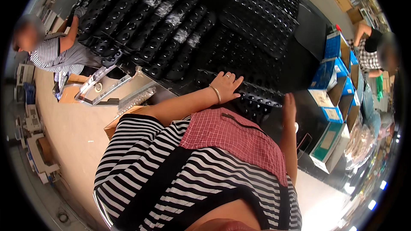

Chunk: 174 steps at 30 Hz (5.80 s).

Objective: The person rolls black plastic sheets into cylinders, secures them with tape, and stacks the finished rolls on an assembly table or places them into a large cardboard box.

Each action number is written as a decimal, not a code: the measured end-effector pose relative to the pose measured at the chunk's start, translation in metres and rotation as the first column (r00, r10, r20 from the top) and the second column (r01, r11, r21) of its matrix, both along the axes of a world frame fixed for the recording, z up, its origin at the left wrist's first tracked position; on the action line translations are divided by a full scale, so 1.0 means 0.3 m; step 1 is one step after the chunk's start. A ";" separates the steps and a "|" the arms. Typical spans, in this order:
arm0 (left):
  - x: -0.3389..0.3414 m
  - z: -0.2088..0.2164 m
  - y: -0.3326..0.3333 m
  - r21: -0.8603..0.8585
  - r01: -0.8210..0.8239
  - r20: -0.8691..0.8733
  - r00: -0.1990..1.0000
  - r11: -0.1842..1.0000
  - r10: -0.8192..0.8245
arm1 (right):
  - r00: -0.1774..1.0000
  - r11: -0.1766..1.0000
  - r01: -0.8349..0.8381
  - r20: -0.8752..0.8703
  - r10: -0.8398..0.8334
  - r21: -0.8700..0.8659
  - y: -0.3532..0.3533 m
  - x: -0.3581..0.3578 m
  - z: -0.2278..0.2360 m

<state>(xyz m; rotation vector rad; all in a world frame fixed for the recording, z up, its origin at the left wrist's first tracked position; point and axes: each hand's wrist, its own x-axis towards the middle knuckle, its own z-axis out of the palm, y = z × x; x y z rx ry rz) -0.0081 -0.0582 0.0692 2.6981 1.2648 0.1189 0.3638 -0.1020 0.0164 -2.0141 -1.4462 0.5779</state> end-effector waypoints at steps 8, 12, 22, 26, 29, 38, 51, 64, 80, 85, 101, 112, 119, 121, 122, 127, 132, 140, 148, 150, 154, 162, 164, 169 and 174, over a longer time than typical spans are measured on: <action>-0.304 -0.093 0.014 -0.199 -0.378 0.478 0.768 0.904 0.426 | 0.908 0.980 0.157 -0.373 -0.193 -0.124 -0.029 -0.110 -0.003; -0.270 -0.198 0.035 -0.796 -0.262 0.556 0.037 0.545 0.830 | 0.835 0.960 0.175 -0.484 -0.262 -0.219 -0.051 -0.083 0.009; -0.318 -0.300 -0.029 -0.715 -0.122 0.693 0.007 0.688 0.721 | 0.823 0.949 0.211 -0.482 -0.301 -0.234 -0.042 -0.189 0.083; -0.367 -0.289 -0.046 -0.663 -0.238 0.676 0.219 0.710 0.704 | 0.767 0.947 0.229 -0.558 -0.318 -0.224 -0.078 -0.215 0.072; -0.370 -0.219 -0.035 -0.267 -0.472 0.618 0.585 0.840 0.525 | 0.889 0.958 0.193 -0.375 -0.263 -0.214 -0.096 -0.198 0.009; -0.083 -0.013 -0.007 -0.042 0.041 0.165 0.986 0.998 -0.033 | 0.926 0.953 0.122 -0.315 -0.210 -0.276 -0.046 -0.068 0.092; -0.085 -0.003 0.006 -0.129 0.044 0.215 0.976 0.991 -0.015 | 0.974 0.829 0.193 0.205 -0.097 -0.525 -0.241 0.409 -0.002; -0.086 0.023 0.026 -0.246 0.008 0.233 0.971 0.969 0.051 | 0.787 0.973 -0.053 -0.590 0.180 0.226 0.195 -0.543 0.147; 0.017 -0.077 0.279 -0.494 -0.181 0.147 0.947 0.851 0.287 | 0.734 0.983 0.027 -0.671 0.104 0.182 0.078 -0.528 0.075; 0.067 -0.115 0.321 -0.631 0.120 0.142 0.989 0.767 -0.038 | 0.799 0.965 -0.083 -0.562 0.215 0.250 0.057 -0.538 0.075; 0.006 0.007 0.005 -0.087 -0.167 0.173 0.968 0.982 0.180 | 0.865 0.907 -0.346 -0.292 0.407 0.239 0.463 -0.550 -0.021; -0.013 -0.045 0.519 -0.305 -0.047 0.113 0.990 0.951 0.086 | 0.727 0.829 -0.397 -0.417 0.546 0.394 0.374 -0.556 0.009; 0.078 -0.078 0.421 0.312 -0.176 0.199 0.973 0.934 0.117 | 0.772 0.936 -0.231 -0.536 0.343 0.267 0.785 -0.467 -0.088; 0.073 0.011 0.420 0.334 -0.117 0.170 0.984 0.935 0.062 | 0.745 0.948 -0.182 -0.593 0.305 0.260 0.822 -0.455 -0.045; 0.054 0.037 0.448 0.302 -0.093 0.105 0.992 0.949 0.064 | 0.745 0.939 -0.186 -0.582 0.328 0.291 0.816 -0.514 0.021; 0.051 0.007 0.627 0.126 -0.223 0.069 0.974 0.967 0.216 | 0.793 0.875 -0.379 -0.381 0.475 0.302 0.623 -0.596 0.170; 0.098 0.023 0.667 -0.035 -0.062 -0.091 0.994 0.997 0.058 | 0.774 0.918 -0.353 -0.495 0.396 0.183 0.350 -0.532 0.173; 0.053 0.024 0.239 -0.300 -0.003 0.066 0.998 0.954 0.024 | 0.745 0.861 -0.460 -0.435 0.507 0.215 0.014 -0.493 0.053; 0.075 0.021 0.169 -0.025 -0.060 0.054 0.997 0.998 0.062 | 0.867 0.903 -0.255 -0.330 0.372 0.346 0.608 -0.474 0.047; 0.081 0.018 0.239 -0.032 -0.080 0.042 0.996 0.996 0.082 | 0.870 0.915 -0.219 -0.356 0.341 0.339 0.701 -0.485 0.094; 0.106 0.030 0.440 0.027 -0.087 -0.119 0.989 0.996 0.090 | 0.780 0.836 -0.308 -0.382 0.495 0.454 0.662 -0.521 0.156; 0.137 0.063 0.506 -0.162 -0.079 -0.027 0.997 0.984 0.075 | 0.732 0.909 -0.372 -0.542 0.412 0.189 0.116 -0.463 0.234; 0.136 0.129 0.364 -0.460 -0.075 -0.145 0.989 0.885 0.008 | 0.619 0.926 -0.377 -0.742 0.258 0.008 0.003 -0.426 0.188; 0.055 0.036 0.258 -0.251 -0.044 0.179 0.980 0.967 0.091 | 0.763 0.894 -0.418 -0.472 0.442 0.162 0.013 -0.470 0.081; 0.092 0.011 0.197 0.036 -0.039 0.216 0.976 0.999 0.030 | 0.841 0.931 -0.218 -0.426 0.332 0.294 0.436 -0.421 -0.009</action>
